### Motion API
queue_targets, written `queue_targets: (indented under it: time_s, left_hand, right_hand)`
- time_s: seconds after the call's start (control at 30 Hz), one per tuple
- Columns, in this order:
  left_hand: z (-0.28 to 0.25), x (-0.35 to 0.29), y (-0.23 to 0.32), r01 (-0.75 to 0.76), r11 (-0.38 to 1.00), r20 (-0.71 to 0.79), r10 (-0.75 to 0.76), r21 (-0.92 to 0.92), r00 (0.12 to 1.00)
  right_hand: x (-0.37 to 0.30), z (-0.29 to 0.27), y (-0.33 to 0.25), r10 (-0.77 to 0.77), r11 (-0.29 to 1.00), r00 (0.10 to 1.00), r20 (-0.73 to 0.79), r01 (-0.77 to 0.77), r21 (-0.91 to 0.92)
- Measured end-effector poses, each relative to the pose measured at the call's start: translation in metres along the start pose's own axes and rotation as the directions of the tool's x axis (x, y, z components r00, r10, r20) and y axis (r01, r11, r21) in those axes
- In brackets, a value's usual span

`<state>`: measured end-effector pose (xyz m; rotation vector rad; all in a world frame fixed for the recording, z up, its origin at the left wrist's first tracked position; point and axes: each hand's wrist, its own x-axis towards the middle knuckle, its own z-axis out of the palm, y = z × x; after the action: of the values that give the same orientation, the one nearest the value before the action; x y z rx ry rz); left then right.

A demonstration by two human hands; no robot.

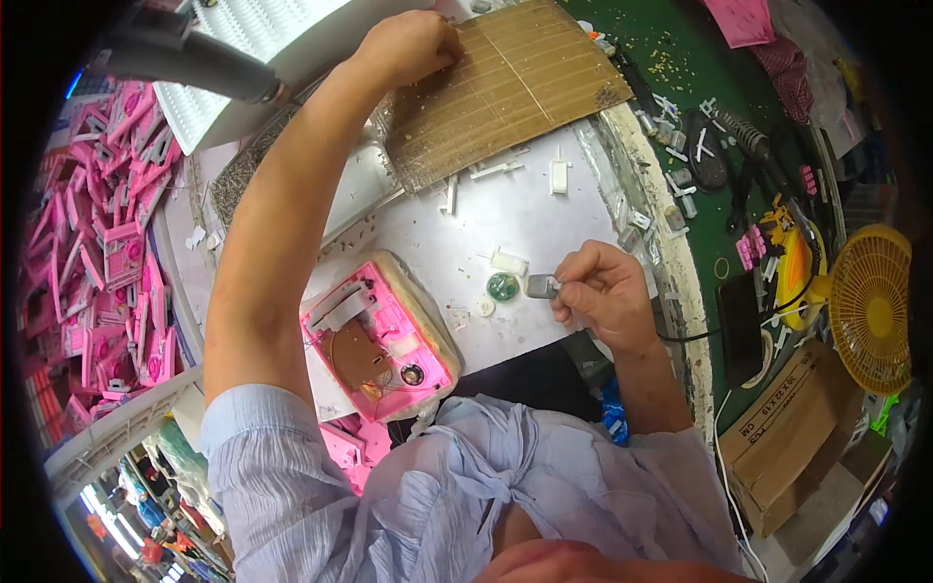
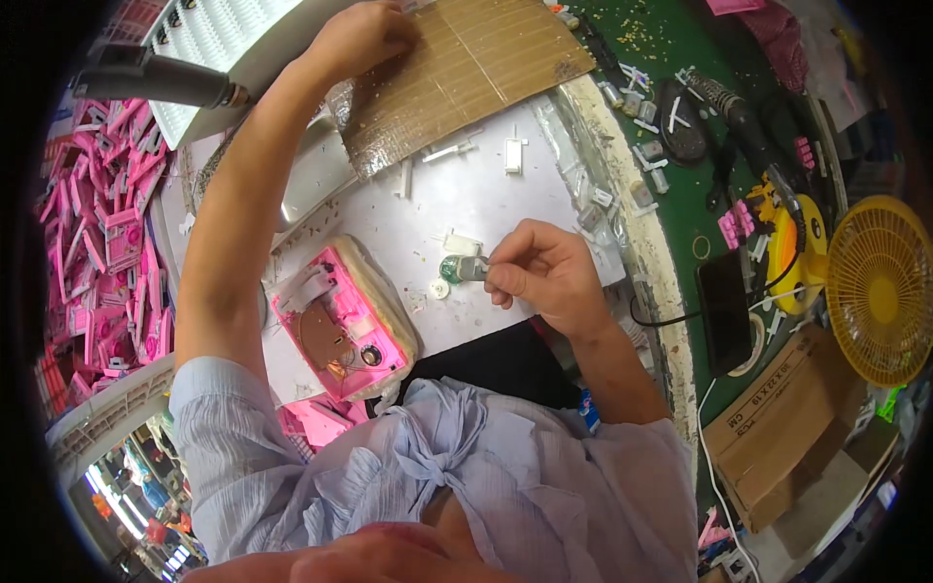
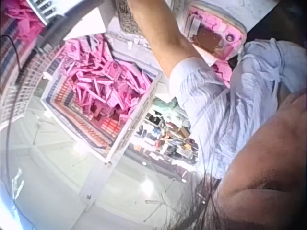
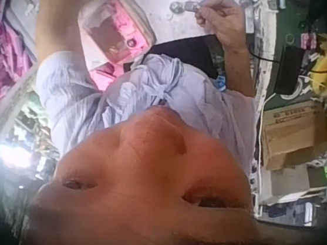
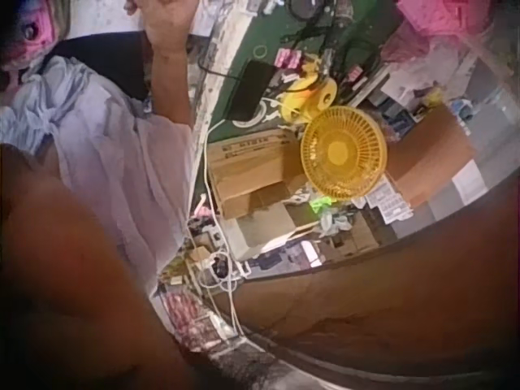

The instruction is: Assembling a toy sewing machine by installing mechanical parts, soldering wires, and securing the casing.

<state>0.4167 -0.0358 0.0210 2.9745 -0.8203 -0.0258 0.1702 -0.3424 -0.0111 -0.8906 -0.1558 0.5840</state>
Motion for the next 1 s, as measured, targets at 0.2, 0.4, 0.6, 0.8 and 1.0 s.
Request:
queue_targets:
  time_s: [0.2,0.4,0.6,0.8,1.0]
  left_hand:
    - [-0.002,0.008,0.014,0.091,0.987,0.051,-0.098,0.132,0.994]
    - [0.004,-0.001,0.018,0.188,0.953,-0.040,-0.183,0.236,0.982]
    - [0.015,-0.008,0.016,0.273,0.960,-0.135,-0.279,-0.061,0.951]
    - [0.027,-0.014,0.016,0.245,0.948,-0.475,-0.313,-0.201,0.822]
    - [-0.028,-0.073,0.088,0.055,0.749,-0.361,-0.381,-0.660,0.851]
  right_hand:
    - [0.002,0.005,0.000,0.026,0.999,0.999,0.018,-0.026,-0.018]
    - [-0.004,0.018,-0.008,0.049,0.988,0.991,-0.127,-0.067,-0.141]
    - [-0.007,0.023,0.001,-0.125,0.930,0.959,-0.253,0.025,-0.367]
    - [-0.008,0.018,0.012,-0.110,0.807,0.959,-0.260,-0.067,-0.587]
    - [0.010,0.031,0.010,-0.021,0.339,0.999,0.026,0.032,-0.940]
